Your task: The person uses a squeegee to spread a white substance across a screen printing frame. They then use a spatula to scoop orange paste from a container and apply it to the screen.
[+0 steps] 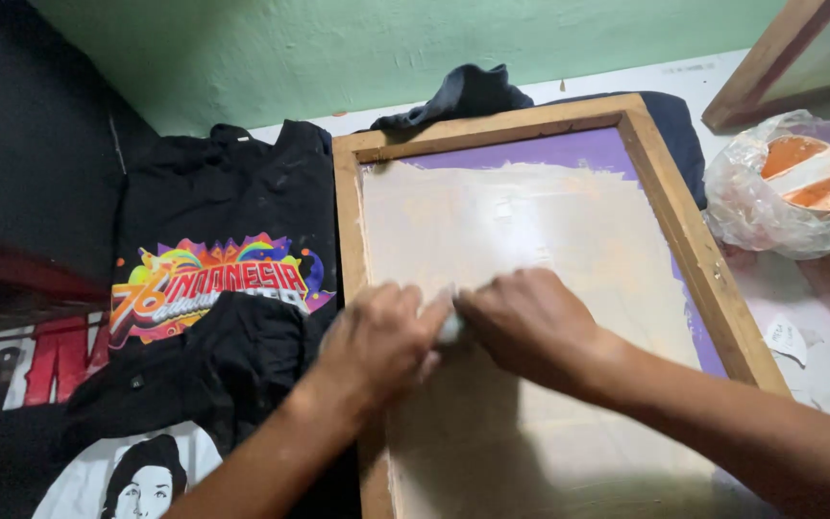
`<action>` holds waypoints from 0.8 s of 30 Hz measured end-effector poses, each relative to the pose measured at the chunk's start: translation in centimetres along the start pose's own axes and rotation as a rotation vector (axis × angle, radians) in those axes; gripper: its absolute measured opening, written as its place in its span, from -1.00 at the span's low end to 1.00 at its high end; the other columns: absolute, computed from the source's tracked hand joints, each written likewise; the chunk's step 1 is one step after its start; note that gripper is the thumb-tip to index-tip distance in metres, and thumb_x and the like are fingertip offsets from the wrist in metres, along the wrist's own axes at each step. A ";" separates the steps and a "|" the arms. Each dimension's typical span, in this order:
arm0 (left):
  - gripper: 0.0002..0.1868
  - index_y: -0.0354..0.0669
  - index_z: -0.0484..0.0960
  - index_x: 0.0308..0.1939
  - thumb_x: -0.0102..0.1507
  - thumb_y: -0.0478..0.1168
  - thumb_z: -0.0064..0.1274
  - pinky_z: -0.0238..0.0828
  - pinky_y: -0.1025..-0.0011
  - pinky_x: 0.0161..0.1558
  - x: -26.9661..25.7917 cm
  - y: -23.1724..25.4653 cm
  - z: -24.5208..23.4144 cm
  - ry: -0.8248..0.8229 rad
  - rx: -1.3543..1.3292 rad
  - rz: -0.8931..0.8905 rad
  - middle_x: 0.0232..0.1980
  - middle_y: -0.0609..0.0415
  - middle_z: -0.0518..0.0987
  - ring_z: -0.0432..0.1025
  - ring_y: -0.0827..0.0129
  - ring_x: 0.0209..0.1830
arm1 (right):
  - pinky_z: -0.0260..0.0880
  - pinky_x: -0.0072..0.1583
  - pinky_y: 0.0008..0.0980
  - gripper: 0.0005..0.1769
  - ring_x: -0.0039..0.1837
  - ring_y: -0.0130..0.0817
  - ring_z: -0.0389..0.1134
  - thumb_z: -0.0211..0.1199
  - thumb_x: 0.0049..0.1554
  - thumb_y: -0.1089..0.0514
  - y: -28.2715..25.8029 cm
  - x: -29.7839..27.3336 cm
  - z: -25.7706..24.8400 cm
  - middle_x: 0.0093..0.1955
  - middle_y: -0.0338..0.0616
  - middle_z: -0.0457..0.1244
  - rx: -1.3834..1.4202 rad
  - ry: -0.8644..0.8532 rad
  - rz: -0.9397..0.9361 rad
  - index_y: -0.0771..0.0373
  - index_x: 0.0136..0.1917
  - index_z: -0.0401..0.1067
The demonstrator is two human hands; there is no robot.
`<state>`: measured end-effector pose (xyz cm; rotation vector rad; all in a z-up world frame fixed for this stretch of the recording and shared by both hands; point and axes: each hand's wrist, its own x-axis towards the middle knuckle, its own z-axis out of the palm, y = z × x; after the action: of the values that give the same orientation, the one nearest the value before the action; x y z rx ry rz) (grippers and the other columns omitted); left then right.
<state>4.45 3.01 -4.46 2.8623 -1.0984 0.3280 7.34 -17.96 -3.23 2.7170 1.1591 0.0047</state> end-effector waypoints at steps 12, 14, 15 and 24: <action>-0.21 -0.15 0.54 0.32 0.16 0.26 0.19 0.31 0.17 -0.36 -3.0 6.0 -4.1 0.073 0.086 -0.024 -0.33 0.07 0.54 0.42 0.13 -0.41 | 0.30 -0.36 0.05 -0.88 -0.35 -0.01 0.38 0.22 0.05 0.06 -2.1 -6.0 -1.8 -0.36 -0.24 0.31 0.270 0.002 -0.032 0.00 -0.16 0.31; -0.40 -0.05 0.56 0.32 0.22 0.06 0.04 0.28 0.19 -0.35 -0.9 3.9 -4.1 0.142 0.199 -0.059 -0.33 0.10 0.53 0.41 0.16 -0.39 | 0.32 -0.32 0.00 -0.94 -0.34 -0.06 0.36 0.13 0.15 0.10 -0.9 -3.8 -2.6 -0.30 -0.22 0.32 0.268 0.079 0.017 0.05 -0.08 0.32; -0.50 0.05 0.57 0.32 0.29 -0.15 -0.11 0.26 0.21 -0.33 0.0 2.8 -4.0 0.213 0.320 -0.108 -0.33 0.12 0.52 0.40 0.18 -0.38 | 0.34 -0.28 -0.06 -0.93 -0.32 -0.11 0.33 0.05 0.25 0.13 -0.3 -2.5 -3.0 -0.24 -0.19 0.33 0.262 0.162 0.051 0.10 -0.01 0.33; -0.13 -0.05 0.60 0.19 -0.08 0.33 0.32 0.33 0.18 -0.06 -0.9 0.4 2.9 0.157 0.273 -0.154 0.26 -0.14 0.59 0.43 0.09 0.01 | 0.19 0.40 0.05 -0.29 0.44 0.21 0.15 0.06 0.06 0.18 -0.4 0.6 5.6 0.39 0.24 0.14 0.018 0.288 -0.022 0.44 0.47 0.14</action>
<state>4.04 2.92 -7.48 3.0639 -0.8591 0.7299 7.88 -18.25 -8.88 2.7847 1.2653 0.3968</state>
